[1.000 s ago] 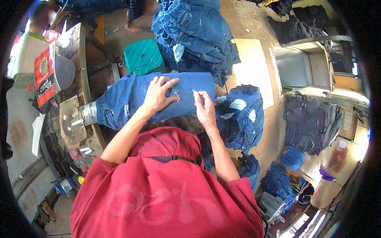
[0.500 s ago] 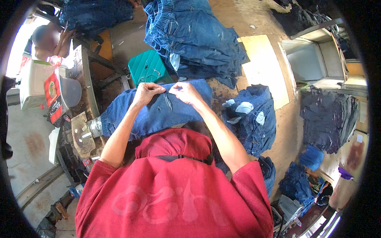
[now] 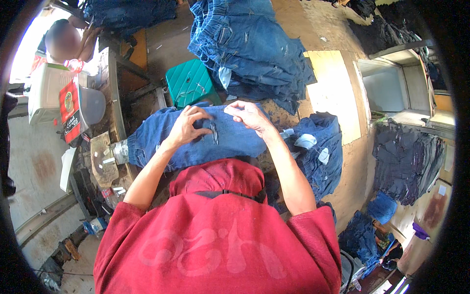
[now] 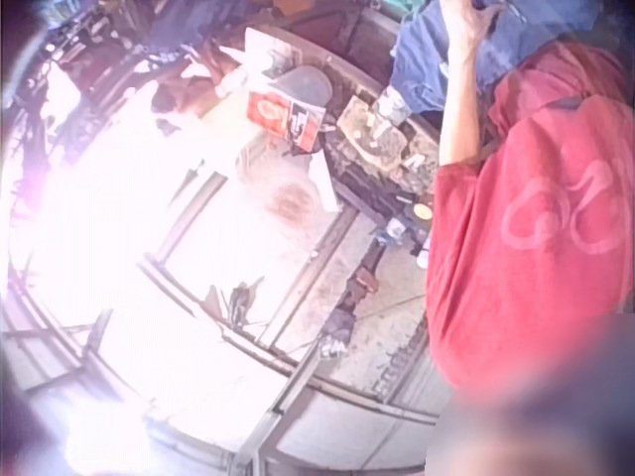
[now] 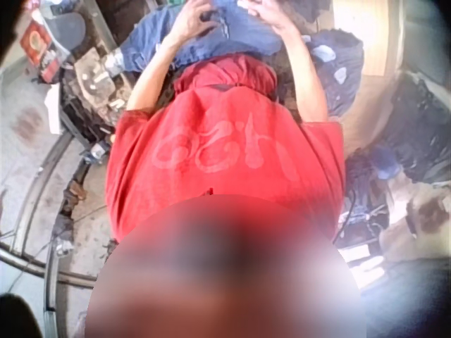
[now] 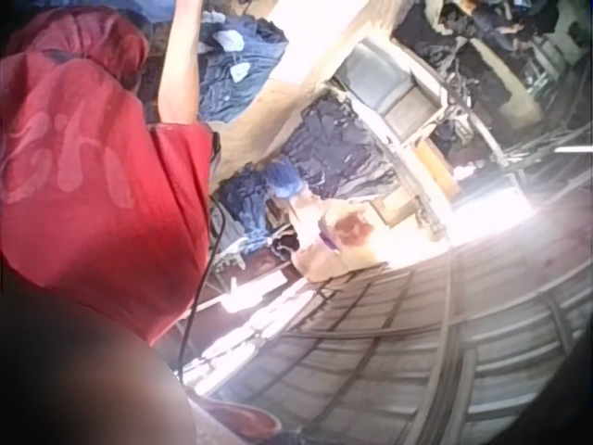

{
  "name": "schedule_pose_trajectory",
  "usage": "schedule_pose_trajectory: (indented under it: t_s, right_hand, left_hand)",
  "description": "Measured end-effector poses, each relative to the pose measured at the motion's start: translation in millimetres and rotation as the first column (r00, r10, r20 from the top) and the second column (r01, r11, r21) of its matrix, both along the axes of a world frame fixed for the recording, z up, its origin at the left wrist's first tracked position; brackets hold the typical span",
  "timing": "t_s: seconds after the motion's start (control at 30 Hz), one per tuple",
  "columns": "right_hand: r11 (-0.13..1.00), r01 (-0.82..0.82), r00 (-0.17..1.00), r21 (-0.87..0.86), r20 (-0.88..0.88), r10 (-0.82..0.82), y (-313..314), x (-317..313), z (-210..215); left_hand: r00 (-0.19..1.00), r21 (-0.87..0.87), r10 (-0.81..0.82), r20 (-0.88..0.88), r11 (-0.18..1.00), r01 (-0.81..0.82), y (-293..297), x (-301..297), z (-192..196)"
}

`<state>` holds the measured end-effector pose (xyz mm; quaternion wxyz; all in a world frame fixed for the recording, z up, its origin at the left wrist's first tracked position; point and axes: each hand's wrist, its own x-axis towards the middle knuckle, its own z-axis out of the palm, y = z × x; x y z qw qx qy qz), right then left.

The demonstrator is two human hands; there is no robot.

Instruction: The person uses a small metal tool to scrape and abrade the surface of a pair of blue jeans, creating worn and distressed areas. They repeatedly scrape different sections of the jeans, then fold and reposition the garment to access new areas.

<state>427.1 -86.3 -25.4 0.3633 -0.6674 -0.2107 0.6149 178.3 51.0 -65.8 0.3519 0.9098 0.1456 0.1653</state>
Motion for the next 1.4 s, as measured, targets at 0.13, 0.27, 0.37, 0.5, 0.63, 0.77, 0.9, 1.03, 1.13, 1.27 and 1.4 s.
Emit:
schedule_pose_trajectory:
  t_s: [0.13,0.27,0.37,0.5,0.63,0.77,0.9,1.03,1.13,1.27,1.4]
  right_hand:
    - [0.992,-0.037,0.999,0.124,0.011,0.036,-10,-3,-26]
    - [0.988,-0.072,0.989,0.139,0.140,0.052,5,-27,-60]
    - [0.966,-0.221,0.940,0.131,0.293,0.175,17,-41,-65]
    - [0.938,-0.326,0.916,0.115,0.285,0.284,19,-39,-45]
    - [0.893,-0.385,0.906,0.232,-0.091,0.414,4,-31,-19]
    - [0.947,-0.181,0.983,0.267,0.082,0.165,-31,-29,-13]
    - [0.907,0.416,0.909,0.062,0.014,-0.417,-99,-6,-25]
    - [0.669,0.726,0.682,-0.160,0.048,-0.730,-161,-6,-62]
    - [0.563,0.673,0.604,-0.479,-0.082,-0.792,-172,-18,-87]
    - [0.524,0.689,0.412,-0.500,-0.324,-0.851,-154,-33,-101]
    - [0.492,0.790,0.378,-0.366,-0.340,-0.861,-155,-8,-116]
  left_hand:
    - [0.978,-0.397,0.161,-0.132,0.896,-0.201,-1,2,-9]
    - [0.946,-0.462,0.214,-0.245,0.832,-0.307,2,2,-14]
    - [0.956,-0.445,0.221,-0.194,0.849,-0.286,4,1,-15]
    - [0.962,-0.423,0.249,-0.113,0.864,-0.273,-1,1,-19]
    - [0.883,-0.532,0.449,-0.133,0.719,-0.446,1,3,-23]
    - [0.645,-0.415,0.735,-0.206,0.531,-0.738,38,-40,-9]
    - [0.472,0.467,0.863,-0.182,0.498,-0.731,64,-166,16]
    - [0.194,0.462,0.634,-0.748,0.708,-0.534,76,-232,6]
    - [0.315,0.183,0.562,-0.765,0.658,-0.731,88,-224,-5]
    - [0.504,-0.552,0.784,-0.362,0.255,-0.793,79,-196,-1]
    - [0.616,-0.799,0.783,-0.082,0.318,-0.510,45,-203,27]
